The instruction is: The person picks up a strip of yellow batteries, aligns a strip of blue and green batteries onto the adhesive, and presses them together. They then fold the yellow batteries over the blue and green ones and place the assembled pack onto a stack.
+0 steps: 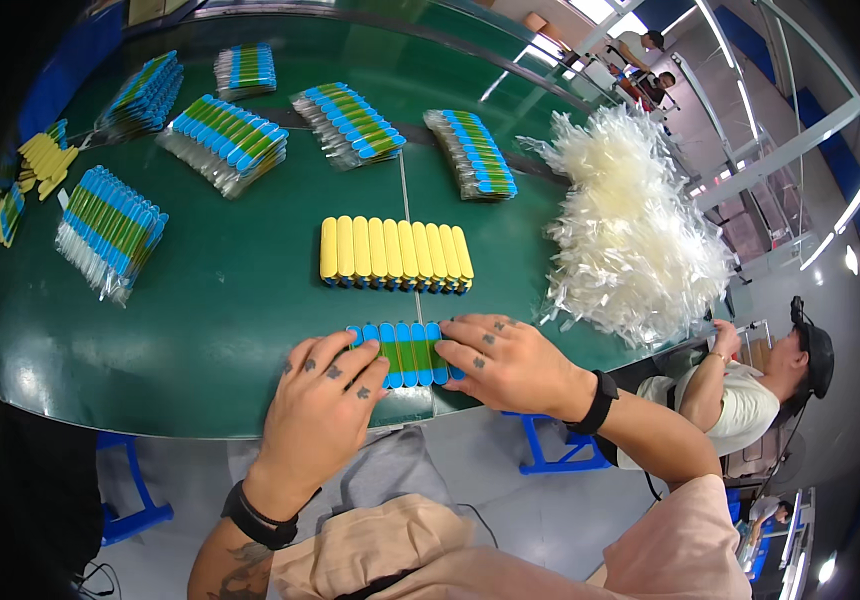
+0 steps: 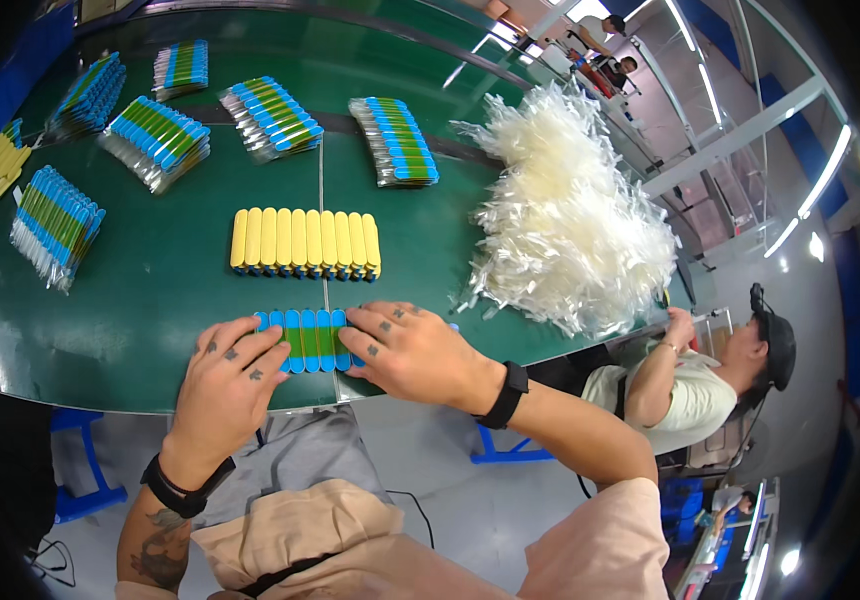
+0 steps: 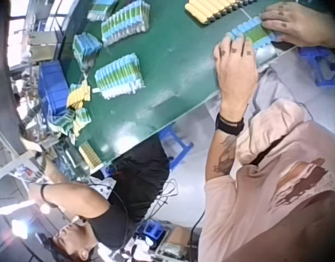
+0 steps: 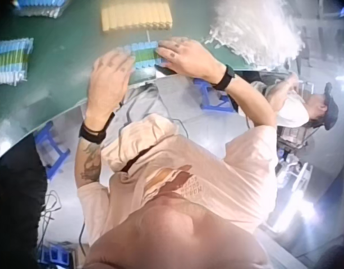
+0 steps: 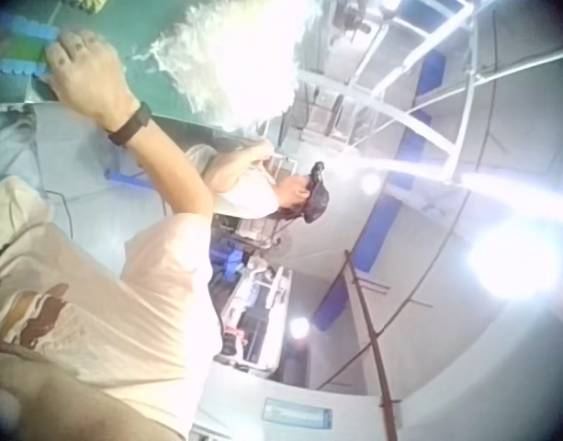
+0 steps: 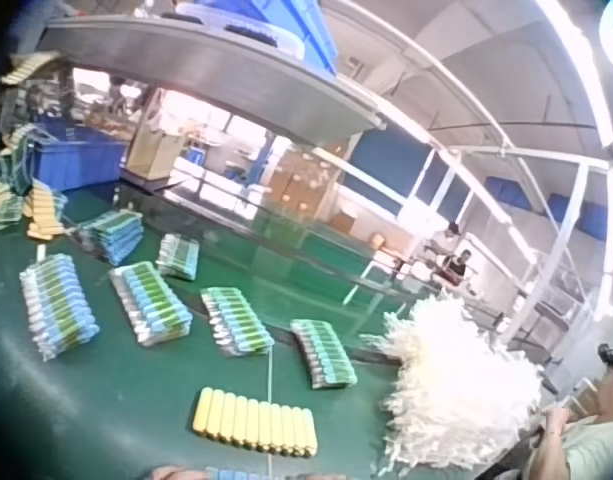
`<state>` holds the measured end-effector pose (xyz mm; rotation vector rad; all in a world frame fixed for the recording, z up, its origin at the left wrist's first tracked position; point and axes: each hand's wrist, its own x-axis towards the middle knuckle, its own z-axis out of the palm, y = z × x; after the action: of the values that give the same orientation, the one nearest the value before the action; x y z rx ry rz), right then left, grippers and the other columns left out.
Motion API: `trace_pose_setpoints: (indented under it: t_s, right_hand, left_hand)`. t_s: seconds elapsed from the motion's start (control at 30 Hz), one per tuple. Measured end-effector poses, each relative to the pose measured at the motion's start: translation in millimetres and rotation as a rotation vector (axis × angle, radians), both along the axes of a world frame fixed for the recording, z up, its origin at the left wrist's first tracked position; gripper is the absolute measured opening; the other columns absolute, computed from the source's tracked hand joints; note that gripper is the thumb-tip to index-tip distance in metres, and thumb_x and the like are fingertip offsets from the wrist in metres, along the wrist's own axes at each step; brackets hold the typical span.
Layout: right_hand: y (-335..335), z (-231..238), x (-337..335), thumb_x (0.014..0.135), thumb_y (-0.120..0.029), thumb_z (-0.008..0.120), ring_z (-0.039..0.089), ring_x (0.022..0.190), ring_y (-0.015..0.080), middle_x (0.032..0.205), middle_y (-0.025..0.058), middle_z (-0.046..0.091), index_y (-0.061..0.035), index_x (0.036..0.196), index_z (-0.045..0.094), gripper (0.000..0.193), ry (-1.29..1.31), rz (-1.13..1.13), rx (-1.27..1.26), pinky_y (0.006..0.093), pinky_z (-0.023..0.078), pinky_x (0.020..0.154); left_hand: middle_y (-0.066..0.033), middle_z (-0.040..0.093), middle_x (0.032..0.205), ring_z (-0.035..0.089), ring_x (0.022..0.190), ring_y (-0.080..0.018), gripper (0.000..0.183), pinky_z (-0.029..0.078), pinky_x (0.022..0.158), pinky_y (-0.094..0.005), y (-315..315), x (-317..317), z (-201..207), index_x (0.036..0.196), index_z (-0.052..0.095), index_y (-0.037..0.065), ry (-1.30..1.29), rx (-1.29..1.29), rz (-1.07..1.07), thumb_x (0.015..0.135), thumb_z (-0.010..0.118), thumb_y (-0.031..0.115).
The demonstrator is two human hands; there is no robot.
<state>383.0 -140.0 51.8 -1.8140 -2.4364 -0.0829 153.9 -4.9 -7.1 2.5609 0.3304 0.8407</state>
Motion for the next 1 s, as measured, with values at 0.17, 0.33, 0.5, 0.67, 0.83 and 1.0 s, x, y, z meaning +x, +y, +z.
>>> trace_pose_setpoints:
  t_s: [0.17, 0.33, 0.5, 0.67, 0.83, 1.0]
  right_hand:
    - [-18.4, -7.8, -1.2, 0.084, -0.016, 0.071, 0.073, 0.094, 0.0323, 0.105, 0.0206, 0.072, 0.0048, 0.101, 0.066, 0.027, -0.166, 0.255, 0.230, 0.0404, 0.062, 0.081]
    - [-38.6, -10.0, -12.9, 0.083, -0.010, 0.067, 0.074, 0.095, 0.0322, 0.102, 0.0210, 0.073, 0.0059, 0.097, 0.067, 0.021, -0.118, 0.291, 0.281, 0.0386, 0.062, 0.079]
    - [-64.7, -11.4, -26.5, 0.083, -0.008, 0.066, 0.074, 0.097, 0.0319, 0.103, 0.0199, 0.073, 0.0056, 0.096, 0.069, 0.019, -0.005, 0.216, 0.341, 0.0388, 0.063, 0.080]
    - [-86.4, -2.7, -43.0, 0.085, -0.008, 0.065, 0.073, 0.097, 0.0319, 0.104, 0.0194, 0.073, 0.0043, 0.096, 0.070, 0.018, 0.030, 0.162, 0.316, 0.0400, 0.061, 0.084]
    - [-90.9, 16.7, -50.4, 0.087, -0.008, 0.065, 0.073, 0.096, 0.0306, 0.106, 0.0193, 0.073, 0.0031, 0.099, 0.070, 0.018, 0.036, 0.159, 0.284, 0.0382, 0.061, 0.081]
    - [-96.9, 38.2, -64.0, 0.088, -0.008, 0.066, 0.073, 0.082, 0.0262, 0.097, 0.0140, 0.074, -0.0030, 0.096, 0.070, 0.010, 0.386, 0.238, 0.238, 0.0334, 0.059, 0.069]
  left_hand:
    - [-0.0092, 0.070, 0.109, 0.064, 0.108, -0.0285, 0.025, 0.051, 0.095, -0.0471, -4.7, -8.6, -8.6, 0.101, 0.072, 0.003, -0.133, 0.234, -0.099, 0.080, 0.077, 0.015]
    - [-0.0124, 0.072, 0.100, 0.067, 0.098, -0.0250, 0.020, 0.053, 0.090, -0.0420, -20.6, -27.6, -6.1, 0.096, 0.073, 0.003, -0.216, 0.261, -0.181, 0.082, 0.074, 0.017]
    - [-0.0098, 0.073, 0.100, 0.068, 0.100, -0.0230, 0.018, 0.052, 0.088, -0.0391, -41.3, -41.5, 0.3, 0.096, 0.074, 0.005, -0.196, 0.273, -0.175, 0.082, 0.075, 0.017]
    - [-0.0049, 0.074, 0.103, 0.068, 0.102, -0.0192, 0.015, 0.047, 0.089, -0.0343, -53.4, -58.8, 15.2, 0.096, 0.074, 0.011, -0.132, 0.314, -0.179, 0.083, 0.074, 0.017]
    - [-0.0047, 0.075, 0.098, 0.068, 0.099, -0.0189, 0.011, 0.048, 0.087, -0.0390, -58.4, -67.8, 38.3, 0.089, 0.072, 0.013, -0.083, 0.269, -0.177, 0.079, 0.078, 0.015]
    - [-0.0172, 0.056, 0.145, 0.056, 0.127, -0.0376, 0.064, 0.041, 0.104, -0.0502, -73.4, -98.9, 46.7, 0.133, 0.061, 0.008, -0.182, -0.025, -0.437, 0.083, 0.080, 0.043]
